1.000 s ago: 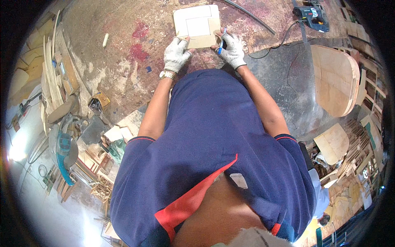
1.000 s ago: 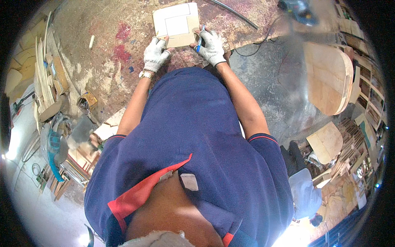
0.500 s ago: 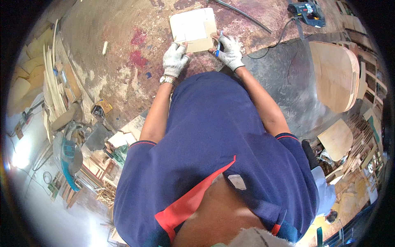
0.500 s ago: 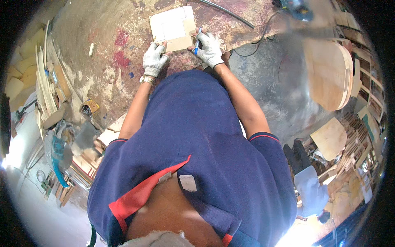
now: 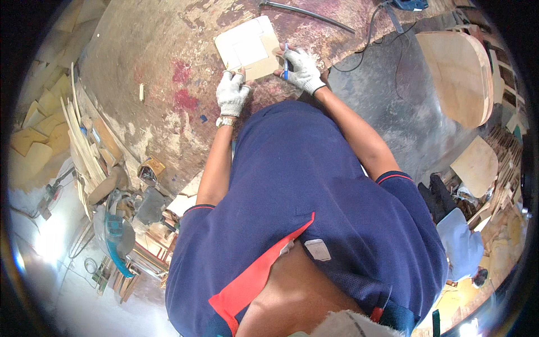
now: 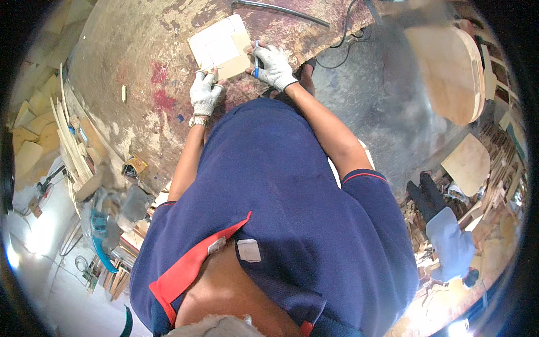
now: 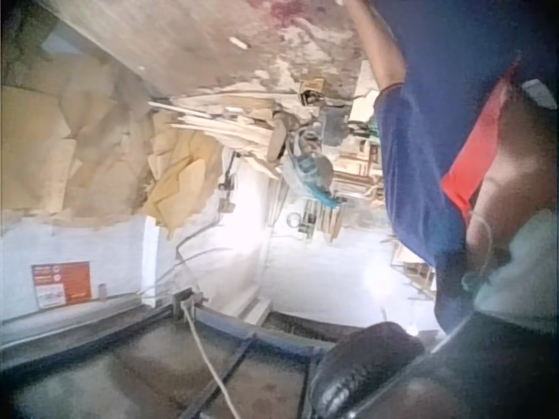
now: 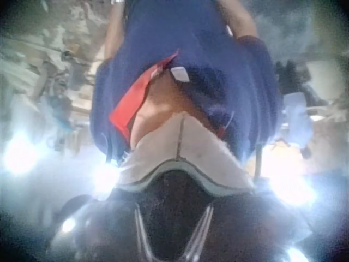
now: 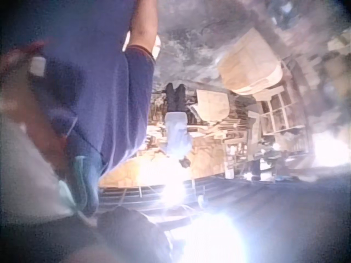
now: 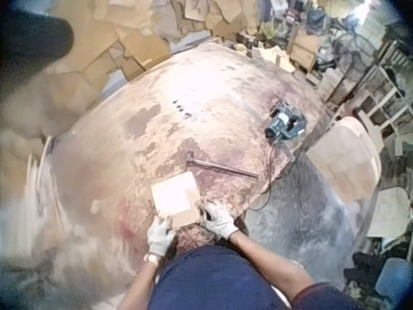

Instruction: The person marks a small wooden piece with a pen, then uses a nail gun to attach a smaller piece to it. They then move to a table saw and cut the assembled piece along marked lines.

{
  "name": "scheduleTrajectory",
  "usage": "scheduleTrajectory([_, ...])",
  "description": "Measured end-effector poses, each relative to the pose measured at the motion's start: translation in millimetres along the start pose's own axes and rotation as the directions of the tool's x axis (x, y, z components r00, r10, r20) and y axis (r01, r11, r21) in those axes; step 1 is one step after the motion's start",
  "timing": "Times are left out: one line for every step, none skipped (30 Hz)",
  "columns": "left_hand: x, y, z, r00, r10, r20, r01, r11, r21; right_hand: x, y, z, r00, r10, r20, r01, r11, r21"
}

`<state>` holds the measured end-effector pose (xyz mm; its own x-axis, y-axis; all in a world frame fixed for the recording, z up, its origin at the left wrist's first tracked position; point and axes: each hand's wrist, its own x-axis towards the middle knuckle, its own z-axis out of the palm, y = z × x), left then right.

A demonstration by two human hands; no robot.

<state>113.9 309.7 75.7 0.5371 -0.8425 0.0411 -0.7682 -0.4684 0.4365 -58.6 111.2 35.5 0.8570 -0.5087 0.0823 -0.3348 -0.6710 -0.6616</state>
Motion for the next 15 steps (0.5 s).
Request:
scheduleTrajectory([1, 1, -1, 1.000, 0.030, 0.005, -0.030, 0.999, 0.045, 0, 0, 1, 1.000, 0.003, 0.009, -0.003, 1.000, -0.011])
scheduleTrajectory([2, 3, -3, 0.999, 0.046, 0.020, -0.048, 0.995, 0.088, 0, 1, 1, 1.000, -0.003, 0.002, 0.003, 1.000, -0.012])
scheduleTrajectory([4, 6, -4, 0.998, 0.065, 0.018, -0.067, 0.986, 0.155, 1, 1, 2, 1.000, -0.010, -0.006, 0.010, 1.000, -0.015])
scheduleTrajectory([6, 10, -4, 0.997, 0.069, 0.025, -0.073, 0.973, 0.220, 0, 1, 3, 1.000, 0.007, 0.010, -0.006, 1.000, -0.028])
scheduleTrajectory([8, 15, -4, 0.997, 0.074, 0.033, -0.081, 0.955, 0.284, 0, 1, 4, 1.000, -0.009, -0.013, 0.009, 1.000, -0.019])
scheduleTrajectory([12, 19, -4, 0.994, 0.108, -0.007, -0.100, 0.943, 0.317, 0, 1, 5, 1.000, -0.003, -0.014, 0.003, 1.000, -0.019])
scheduleTrajectory([15, 25, -3, 0.989, 0.144, -0.045, -0.119, 0.929, 0.351, -1, 1, 5, 1.000, 0.005, -0.014, -0.005, 1.000, -0.019])
scheduleTrajectory([17, 30, -2, 0.981, 0.180, -0.079, -0.137, 0.914, 0.383, -2, 1, 6, 0.999, 0.004, -0.034, -0.003, 1.000, 0.010])
scheduleTrajectory([19, 36, 0, 0.956, 0.236, -0.173, -0.165, 0.923, 0.347, -2, 2, 7, 0.998, 0.000, -0.057, 0.002, 0.999, 0.035])
scheduleTrajectory([23, 41, 3, 0.972, 0.225, -0.072, -0.191, 0.927, 0.321, -2, 3, 7, 0.995, -0.020, -0.098, 0.025, 0.998, 0.056])
scheduleTrajectory([27, 45, 6, 0.976, 0.215, 0.018, -0.211, 0.934, 0.287, -2, 3, 7, 0.991, -0.030, -0.134, 0.035, 0.999, 0.034])
scheduleTrajectory([31, 48, 9, 0.973, 0.205, 0.105, -0.226, 0.941, 0.252, -2, 3, 6, 0.993, -0.036, -0.116, 0.040, 0.999, 0.036])
scheduleTrajectory([33, 51, 11, 0.953, 0.272, 0.135, -0.297, 0.924, 0.241, -1, 3, 6, 0.994, -0.032, -0.101, 0.035, 0.999, 0.032])
scheduleTrajectory([34, 53, 12, 0.943, 0.277, 0.186, -0.316, 0.920, 0.232, -1, 3, 5, 0.998, -0.013, -0.062, 0.014, 1.000, 0.011])
scheduleTrajectory([35, 54, 14, 0.929, 0.283, 0.236, -0.335, 0.916, 0.221, 0, 2, 4, 0.997, -0.019, -0.076, 0.023, 0.999, 0.048])
